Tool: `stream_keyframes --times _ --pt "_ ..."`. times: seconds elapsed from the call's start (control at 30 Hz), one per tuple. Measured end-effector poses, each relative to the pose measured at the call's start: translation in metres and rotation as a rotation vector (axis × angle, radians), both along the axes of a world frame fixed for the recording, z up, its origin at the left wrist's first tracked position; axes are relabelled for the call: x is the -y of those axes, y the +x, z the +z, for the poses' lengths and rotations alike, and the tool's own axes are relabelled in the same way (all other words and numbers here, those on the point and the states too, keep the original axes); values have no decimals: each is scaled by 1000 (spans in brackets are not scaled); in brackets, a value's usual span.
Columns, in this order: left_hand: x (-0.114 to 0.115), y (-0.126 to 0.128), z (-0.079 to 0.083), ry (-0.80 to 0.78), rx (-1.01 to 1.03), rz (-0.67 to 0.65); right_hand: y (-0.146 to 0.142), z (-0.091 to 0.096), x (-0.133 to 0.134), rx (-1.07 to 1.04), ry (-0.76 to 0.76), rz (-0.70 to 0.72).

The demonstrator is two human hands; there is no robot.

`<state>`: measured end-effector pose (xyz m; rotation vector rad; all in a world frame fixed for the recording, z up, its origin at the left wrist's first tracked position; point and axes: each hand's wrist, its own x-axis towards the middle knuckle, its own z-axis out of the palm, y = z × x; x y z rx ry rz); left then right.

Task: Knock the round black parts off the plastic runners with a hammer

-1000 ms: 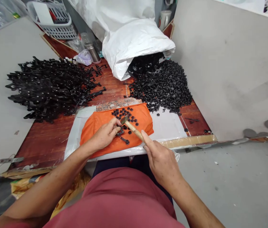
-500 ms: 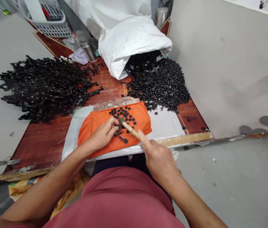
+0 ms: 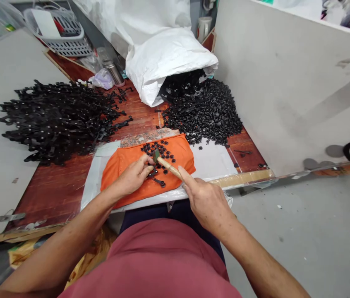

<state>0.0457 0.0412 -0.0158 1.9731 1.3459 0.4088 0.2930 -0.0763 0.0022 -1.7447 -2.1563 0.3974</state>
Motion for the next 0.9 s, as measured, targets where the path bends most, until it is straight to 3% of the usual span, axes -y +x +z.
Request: stream_keyframes --times 0.17,0.3,0.47,0.63,0.73,0.9 --pt "-1 -1 -1 6 21 1 0 4 3 -110 129 -52" --pt "-2 -1 -2 -15 24 -1 -3 -8 5 51 26 -44" --pt "-3 -3 -3 -4 35 -8 -2 -6 1 -17 73 -43" --pt "-2 -3 -4 -13 8 -12 -4 1 -5 70 2 26" --pt "-1 -2 -3 -22 18 -7 -2 6 -4 -21 47 -1" --pt "0 -1 -2 -17 -4 -5 -6 -3 -1 60 7 -18"
